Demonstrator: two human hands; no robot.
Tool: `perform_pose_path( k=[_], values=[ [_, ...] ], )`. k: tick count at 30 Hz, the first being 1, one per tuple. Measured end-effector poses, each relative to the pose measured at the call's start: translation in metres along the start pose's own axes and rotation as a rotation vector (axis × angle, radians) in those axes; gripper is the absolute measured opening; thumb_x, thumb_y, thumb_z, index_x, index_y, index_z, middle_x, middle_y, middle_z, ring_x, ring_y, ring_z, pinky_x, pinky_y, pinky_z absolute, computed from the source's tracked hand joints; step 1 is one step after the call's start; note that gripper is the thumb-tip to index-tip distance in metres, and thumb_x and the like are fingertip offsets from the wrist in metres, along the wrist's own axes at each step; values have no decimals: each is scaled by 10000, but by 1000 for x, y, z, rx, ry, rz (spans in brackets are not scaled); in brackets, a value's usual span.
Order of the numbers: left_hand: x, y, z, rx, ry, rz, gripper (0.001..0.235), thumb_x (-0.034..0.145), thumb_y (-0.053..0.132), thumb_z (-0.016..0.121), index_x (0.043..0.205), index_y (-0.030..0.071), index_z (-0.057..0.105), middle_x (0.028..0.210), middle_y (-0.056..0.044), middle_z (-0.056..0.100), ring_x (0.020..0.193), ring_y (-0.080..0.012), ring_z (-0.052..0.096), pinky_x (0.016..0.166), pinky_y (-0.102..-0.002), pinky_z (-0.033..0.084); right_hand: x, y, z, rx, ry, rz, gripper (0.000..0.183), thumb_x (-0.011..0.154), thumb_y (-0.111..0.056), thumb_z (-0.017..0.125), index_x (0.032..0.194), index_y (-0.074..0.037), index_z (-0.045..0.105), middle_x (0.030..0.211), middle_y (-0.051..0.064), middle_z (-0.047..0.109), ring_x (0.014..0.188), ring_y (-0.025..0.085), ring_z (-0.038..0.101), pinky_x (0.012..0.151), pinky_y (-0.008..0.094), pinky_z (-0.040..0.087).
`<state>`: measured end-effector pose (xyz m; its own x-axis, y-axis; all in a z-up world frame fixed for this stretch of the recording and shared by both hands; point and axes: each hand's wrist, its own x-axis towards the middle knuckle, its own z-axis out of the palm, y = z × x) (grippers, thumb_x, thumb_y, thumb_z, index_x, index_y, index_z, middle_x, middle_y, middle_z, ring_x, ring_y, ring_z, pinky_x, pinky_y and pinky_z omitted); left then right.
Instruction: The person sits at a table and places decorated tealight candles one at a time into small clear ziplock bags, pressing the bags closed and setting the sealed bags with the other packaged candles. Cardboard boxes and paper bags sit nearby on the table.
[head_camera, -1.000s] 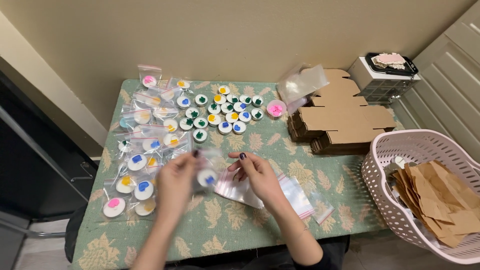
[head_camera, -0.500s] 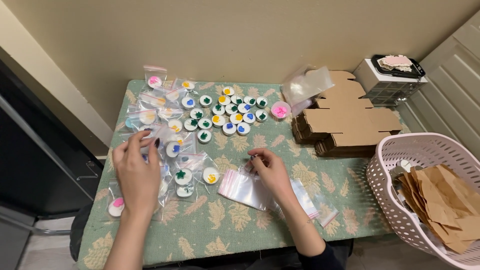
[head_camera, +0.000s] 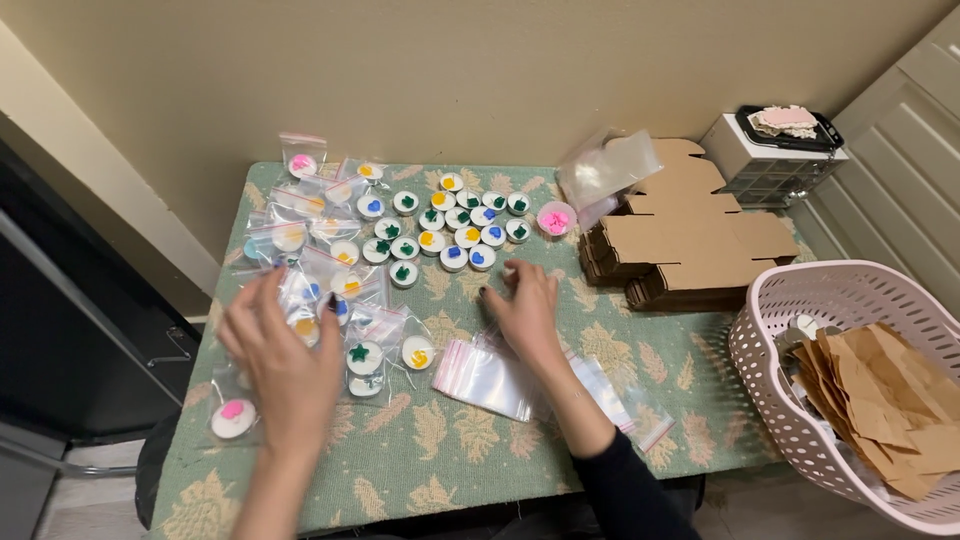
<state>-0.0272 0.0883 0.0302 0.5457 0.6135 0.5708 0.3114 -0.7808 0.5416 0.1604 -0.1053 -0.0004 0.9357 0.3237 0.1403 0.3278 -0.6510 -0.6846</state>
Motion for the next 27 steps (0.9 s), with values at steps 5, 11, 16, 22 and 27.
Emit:
perform_pose_path(
  k=[5, 11, 16, 22, 27],
  values=[
    [-24, 27, 19, -116, 35, 200, 594, 890, 165, 712, 1393, -26, 460, 1365, -171, 454, 1364, -325, 389, 1190, -503, 337, 31, -1, 20, -100, 59, -44, 595, 752, -268, 816, 1249, -4, 621, 1130, 150, 627, 1097, 306, 516, 1013, 434, 389],
    [-42, 34, 37, -206, -97, 236, 566, 875, 147, 714, 1368, -3, 480, 1326, -176, 505, 1344, -341, 424, 1163, -502, 350, 35, 4, 23, -169, 104, -93, 536, 755, -328, 815, 1148, -2, 654, 1152, 159, 612, 1106, 323, 507, 1019, 436, 379],
    [-50, 17, -9, 35, -14, 54, 636, 775, 122, 735, 1351, 1, 494, 1408, -207, 495, 1375, -400, 410, 1184, -610, 215, 19, -5, -3, -110, 16, -84, 468, 725, -295, 790, 1091, -24, 679, 1082, 129, 604, 1088, 294, 513, 1019, 413, 389],
    [-59, -102, -74, -102, 552, -198, 396, 1108, -163, 538, 1471, -37, 438, 1490, -232, 504, 1405, -327, 525, 1155, -432, 441, 15, 28, -2, -118, -30, -167, 467, 736, -272, 778, 1114, -19, 671, 1109, 142, 584, 1110, 312, 484, 1018, 429, 395],
    [-93, -142, -98, -156, 364, -346, 417, 1103, -12, 559, 1506, -4, 450, 1492, -170, 529, 1389, -281, 533, 1159, -387, 414, -29, -27, -6, -111, 131, -405, 517, 766, -232, 781, 1205, -2, 635, 1179, 196, 559, 1126, 374, 471, 1020, 482, 377]
  ],
)
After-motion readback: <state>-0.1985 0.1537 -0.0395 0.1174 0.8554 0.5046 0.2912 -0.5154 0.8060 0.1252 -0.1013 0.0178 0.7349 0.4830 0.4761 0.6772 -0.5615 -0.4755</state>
